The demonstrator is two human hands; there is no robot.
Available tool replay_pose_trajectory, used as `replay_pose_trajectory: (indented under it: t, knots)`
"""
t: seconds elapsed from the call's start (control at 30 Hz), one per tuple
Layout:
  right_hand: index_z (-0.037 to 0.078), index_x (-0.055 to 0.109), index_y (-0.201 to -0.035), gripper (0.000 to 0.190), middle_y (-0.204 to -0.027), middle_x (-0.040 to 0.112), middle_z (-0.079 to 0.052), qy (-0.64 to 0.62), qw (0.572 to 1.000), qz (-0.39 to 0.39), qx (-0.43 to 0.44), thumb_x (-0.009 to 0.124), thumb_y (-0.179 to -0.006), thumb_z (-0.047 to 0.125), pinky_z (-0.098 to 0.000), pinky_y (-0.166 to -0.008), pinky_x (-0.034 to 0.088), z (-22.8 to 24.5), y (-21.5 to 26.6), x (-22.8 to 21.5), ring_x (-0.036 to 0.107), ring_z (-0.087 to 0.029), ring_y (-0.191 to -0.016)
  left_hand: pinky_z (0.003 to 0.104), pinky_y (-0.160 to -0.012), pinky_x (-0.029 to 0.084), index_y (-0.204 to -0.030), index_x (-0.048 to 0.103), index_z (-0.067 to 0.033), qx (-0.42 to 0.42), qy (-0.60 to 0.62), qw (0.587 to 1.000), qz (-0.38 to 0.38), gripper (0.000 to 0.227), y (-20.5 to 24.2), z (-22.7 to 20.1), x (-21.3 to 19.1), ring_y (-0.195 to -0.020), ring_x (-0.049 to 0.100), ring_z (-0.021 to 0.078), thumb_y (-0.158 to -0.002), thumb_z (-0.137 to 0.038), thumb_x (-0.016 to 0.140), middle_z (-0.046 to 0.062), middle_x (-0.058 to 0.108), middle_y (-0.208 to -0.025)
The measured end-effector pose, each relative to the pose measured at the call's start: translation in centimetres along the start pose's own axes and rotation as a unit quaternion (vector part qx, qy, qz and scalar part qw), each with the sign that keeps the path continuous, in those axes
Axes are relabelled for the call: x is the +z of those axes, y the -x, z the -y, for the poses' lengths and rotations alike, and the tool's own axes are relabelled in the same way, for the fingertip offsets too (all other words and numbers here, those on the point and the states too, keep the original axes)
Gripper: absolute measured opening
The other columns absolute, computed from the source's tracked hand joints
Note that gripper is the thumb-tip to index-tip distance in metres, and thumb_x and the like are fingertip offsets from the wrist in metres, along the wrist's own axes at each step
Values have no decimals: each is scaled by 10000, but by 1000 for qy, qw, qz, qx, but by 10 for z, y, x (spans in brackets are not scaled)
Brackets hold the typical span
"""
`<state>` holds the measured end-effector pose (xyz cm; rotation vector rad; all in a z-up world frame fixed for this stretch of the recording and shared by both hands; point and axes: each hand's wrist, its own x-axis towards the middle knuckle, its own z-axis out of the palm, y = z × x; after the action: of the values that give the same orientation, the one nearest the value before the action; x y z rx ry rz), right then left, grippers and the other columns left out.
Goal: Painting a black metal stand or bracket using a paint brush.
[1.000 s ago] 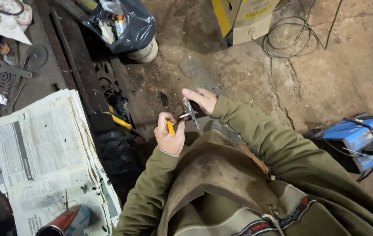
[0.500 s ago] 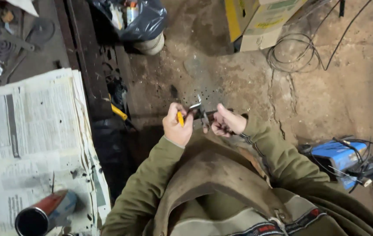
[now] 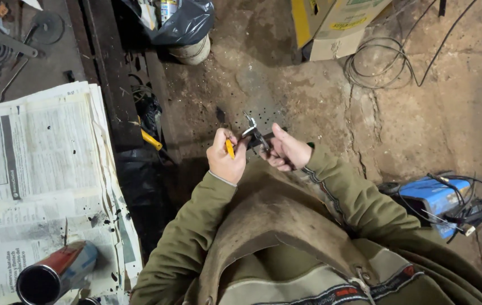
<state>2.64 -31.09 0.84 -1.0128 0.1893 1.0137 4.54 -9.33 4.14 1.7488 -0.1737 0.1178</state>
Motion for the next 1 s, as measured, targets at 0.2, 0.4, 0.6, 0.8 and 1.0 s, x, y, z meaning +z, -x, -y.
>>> replay_pose_trajectory:
  t: [0.2,0.4,0.6,0.8,1.0]
  knots:
    - [74,536,-956,797,-665,366,38,-10,997,-67,-24,332,-909,843,-246,-435,247,-10,-18,18,302,-73,-508,263,-567,443,-917,501,-59,12,-12,1000,-19,285,1,8,-12,-625,489,80,-876,14,774,32,526,-713]
    - [79,561,-953,756,-633,362,39,-26,993,-111,-40,324,-943,797,-246,-422,230,-2,-32,44,281,-69,-473,264,-586,456,-928,503,-61,29,-22,999,-41,290,0,11,-30,-631,511,98,-877,20,776,46,539,-737]
    - [113,497,-933,717,-601,328,43,-41,993,-106,-11,289,-920,799,-253,-395,204,8,-32,64,244,-80,-425,311,-609,498,-967,506,-67,47,-44,997,-42,288,1,12,-41,-669,592,204,-890,-14,779,91,586,-771]
    - [130,473,-952,694,-599,288,63,-53,983,-160,-78,341,-926,811,-252,-413,192,7,-56,43,226,-75,-429,345,-657,554,-1071,555,-46,76,-116,990,-36,287,13,-18,-86,-746,713,303,-925,-107,795,145,683,-876]
    - [134,467,-937,750,-570,275,61,-56,988,-135,-46,308,-881,866,-287,-393,218,3,-66,25,258,-111,-396,332,-835,596,-1241,578,-12,88,-76,986,-121,221,98,-33,-175,-939,758,246,-1056,-129,550,158,734,-1061]
